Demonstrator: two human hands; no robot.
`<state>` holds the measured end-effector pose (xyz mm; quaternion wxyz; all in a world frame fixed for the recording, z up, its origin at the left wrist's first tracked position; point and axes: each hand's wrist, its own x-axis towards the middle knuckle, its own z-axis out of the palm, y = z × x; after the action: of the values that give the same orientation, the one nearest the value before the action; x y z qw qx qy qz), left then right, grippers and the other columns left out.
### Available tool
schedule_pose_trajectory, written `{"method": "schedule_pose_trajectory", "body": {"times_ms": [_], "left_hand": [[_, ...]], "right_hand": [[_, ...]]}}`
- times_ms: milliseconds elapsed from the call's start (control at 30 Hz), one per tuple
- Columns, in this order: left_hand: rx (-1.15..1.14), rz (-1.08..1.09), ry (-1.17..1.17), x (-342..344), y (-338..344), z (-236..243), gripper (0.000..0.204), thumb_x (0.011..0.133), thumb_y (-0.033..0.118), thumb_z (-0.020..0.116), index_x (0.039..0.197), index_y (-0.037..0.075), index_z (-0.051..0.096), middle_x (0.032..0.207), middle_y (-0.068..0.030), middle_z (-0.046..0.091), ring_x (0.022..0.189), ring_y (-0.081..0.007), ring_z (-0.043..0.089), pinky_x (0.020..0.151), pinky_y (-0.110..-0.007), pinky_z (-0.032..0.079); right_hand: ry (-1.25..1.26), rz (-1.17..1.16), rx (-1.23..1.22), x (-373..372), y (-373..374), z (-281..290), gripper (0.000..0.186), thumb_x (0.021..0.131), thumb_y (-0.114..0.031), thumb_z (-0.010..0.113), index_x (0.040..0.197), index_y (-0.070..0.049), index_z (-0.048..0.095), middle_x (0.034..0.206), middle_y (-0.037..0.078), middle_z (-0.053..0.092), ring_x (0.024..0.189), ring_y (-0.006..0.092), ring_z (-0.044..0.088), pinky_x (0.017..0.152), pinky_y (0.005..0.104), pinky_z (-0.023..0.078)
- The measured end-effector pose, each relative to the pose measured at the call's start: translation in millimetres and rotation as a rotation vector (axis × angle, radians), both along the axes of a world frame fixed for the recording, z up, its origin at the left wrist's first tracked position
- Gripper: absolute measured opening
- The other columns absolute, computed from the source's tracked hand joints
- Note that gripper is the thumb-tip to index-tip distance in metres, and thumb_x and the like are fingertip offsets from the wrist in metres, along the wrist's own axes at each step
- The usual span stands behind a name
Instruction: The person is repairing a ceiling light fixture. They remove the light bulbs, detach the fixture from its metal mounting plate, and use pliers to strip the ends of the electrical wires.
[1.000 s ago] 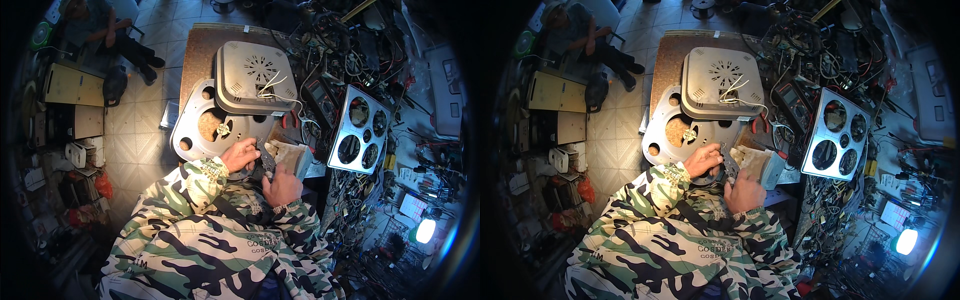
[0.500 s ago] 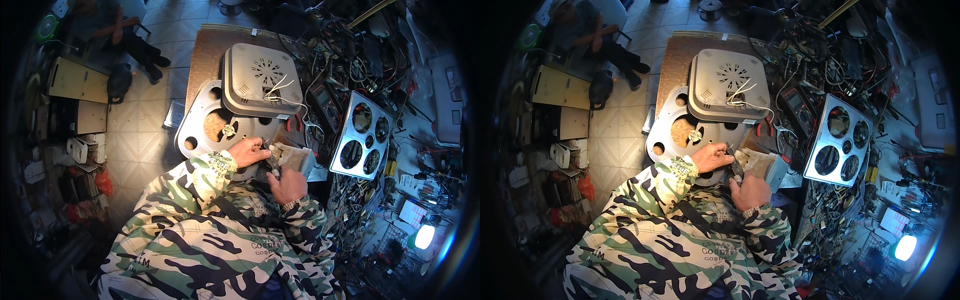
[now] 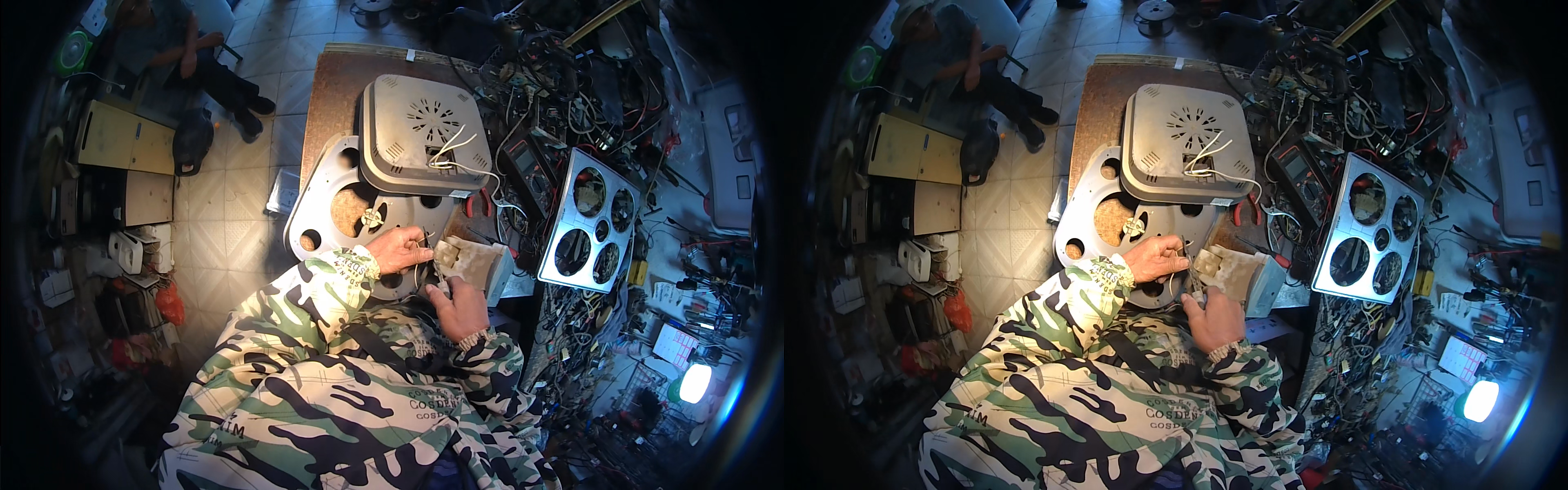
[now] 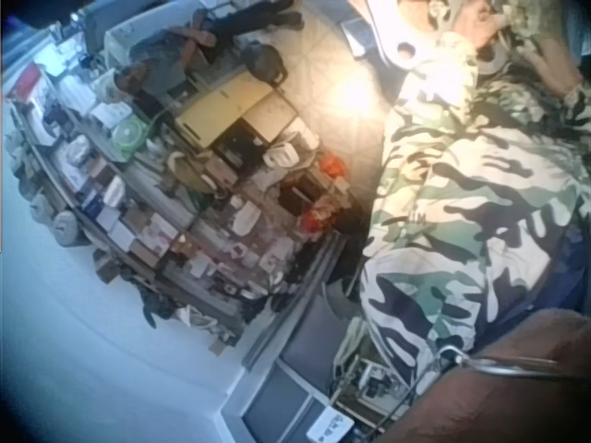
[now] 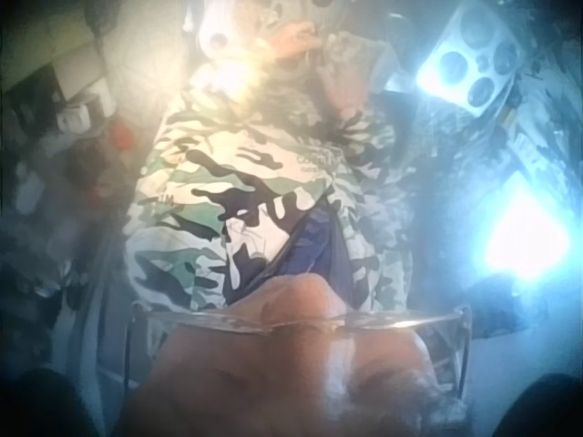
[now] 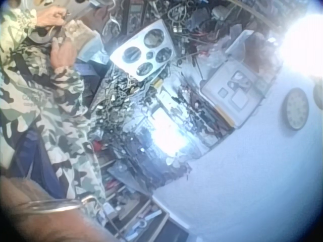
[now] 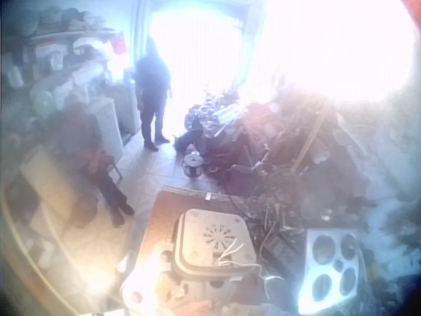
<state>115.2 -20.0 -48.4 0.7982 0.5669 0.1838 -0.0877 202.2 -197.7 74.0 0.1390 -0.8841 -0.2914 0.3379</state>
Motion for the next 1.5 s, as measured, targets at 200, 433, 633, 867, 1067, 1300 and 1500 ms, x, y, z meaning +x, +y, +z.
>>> {"method": "schedule_pose_trajectory", "body": {"times_ms": [200, 433, 633, 867, 1067, 1300, 1500], "left_hand": [[0.059, -0.036, 0.058, 3, 2, 9, 0.038, 0.101, 0.038, 0.074, 0.093, 0.004, 0.059, 0.064, 0.0037, 0.049, 0.056, -0.0051, 0.041, 0.049, -0.028, 0.032], [0.044, -0.003, 0.058, 4, -1, 14, 0.039, 0.098, 0.037, 0.077, 0.088, 0.006, 0.057, 0.061, 0.0050, 0.046, 0.054, -0.0046, 0.039, 0.048, -0.028, 0.029], [0.002, -0.008, 0.078, 6, -1, 14, 0.035, 0.098, 0.034, 0.079, 0.089, 0.006, 0.060, 0.062, 0.0058, 0.047, 0.054, -0.0040, 0.039, 0.048, -0.027, 0.029], [-0.003, -0.012, 0.097, 5, -3, 9, 0.031, 0.098, 0.031, 0.078, 0.092, 0.005, 0.062, 0.063, 0.0059, 0.049, 0.054, -0.0033, 0.042, 0.048, -0.026, 0.032], [-0.045, -0.086, 0.096, 5, 1, 8, 0.028, 0.102, 0.030, 0.073, 0.097, 0.004, 0.062, 0.067, 0.0022, 0.057, 0.055, -0.0057, 0.052, 0.049, -0.025, 0.041], [-0.098, 0.025, 0.043, -3, -2, 0, 0.025, 0.109, 0.021, 0.051, 0.099, 0.001, 0.061, 0.073, -0.0032, 0.061, 0.057, -0.0100, 0.056, 0.054, -0.027, 0.046], [0.029, 0.012, 0.039, -2, -2, 15, 0.024, 0.107, 0.018, 0.054, 0.097, -0.001, 0.066, 0.065, -0.0016, 0.058, 0.054, -0.0094, 0.055, 0.052, -0.027, 0.044]], "right_hand": [[0.027, -0.063, 0.028, -1, -6, -2, 0.047, 0.094, -0.040, 0.070, 0.105, 0.005, 0.072, 0.087, 0.029, 0.073, 0.087, 0.0470, 0.072, 0.078, 0.0510, 0.055], [0.038, -0.101, 0.025, -7, -11, -8, 0.043, 0.094, -0.039, 0.069, 0.103, 0.004, 0.072, 0.086, 0.027, 0.073, 0.086, 0.0461, 0.072, 0.076, 0.0512, 0.055], [-0.004, -0.113, 0.017, -12, -13, -9, 0.042, 0.095, -0.040, 0.068, 0.101, 0.002, 0.072, 0.085, 0.026, 0.073, 0.085, 0.0464, 0.072, 0.076, 0.0531, 0.055], [0.051, -0.101, -0.008, -13, -10, -7, 0.045, 0.097, -0.041, 0.066, 0.106, 0.002, 0.069, 0.089, 0.031, 0.071, 0.087, 0.0523, 0.069, 0.079, 0.0589, 0.052], [0.089, -0.075, -0.021, -12, -12, -7, 0.050, 0.097, -0.042, 0.065, 0.116, 0.005, 0.068, 0.093, 0.032, 0.072, 0.092, 0.0519, 0.069, 0.083, 0.0589, 0.053], [-0.018, -0.036, -0.161, -10, -13, 4, 0.051, 0.094, -0.043, 0.067, 0.115, 0.004, 0.066, 0.098, 0.030, 0.073, 0.092, 0.0491, 0.071, 0.083, 0.0562, 0.056], [-0.226, 0.018, -0.344, -25, 7, 26, 0.049, 0.090, -0.041, 0.073, 0.112, 0.002, 0.062, 0.100, 0.024, 0.071, 0.089, 0.0432, 0.073, 0.077, 0.0525, 0.058]]}}
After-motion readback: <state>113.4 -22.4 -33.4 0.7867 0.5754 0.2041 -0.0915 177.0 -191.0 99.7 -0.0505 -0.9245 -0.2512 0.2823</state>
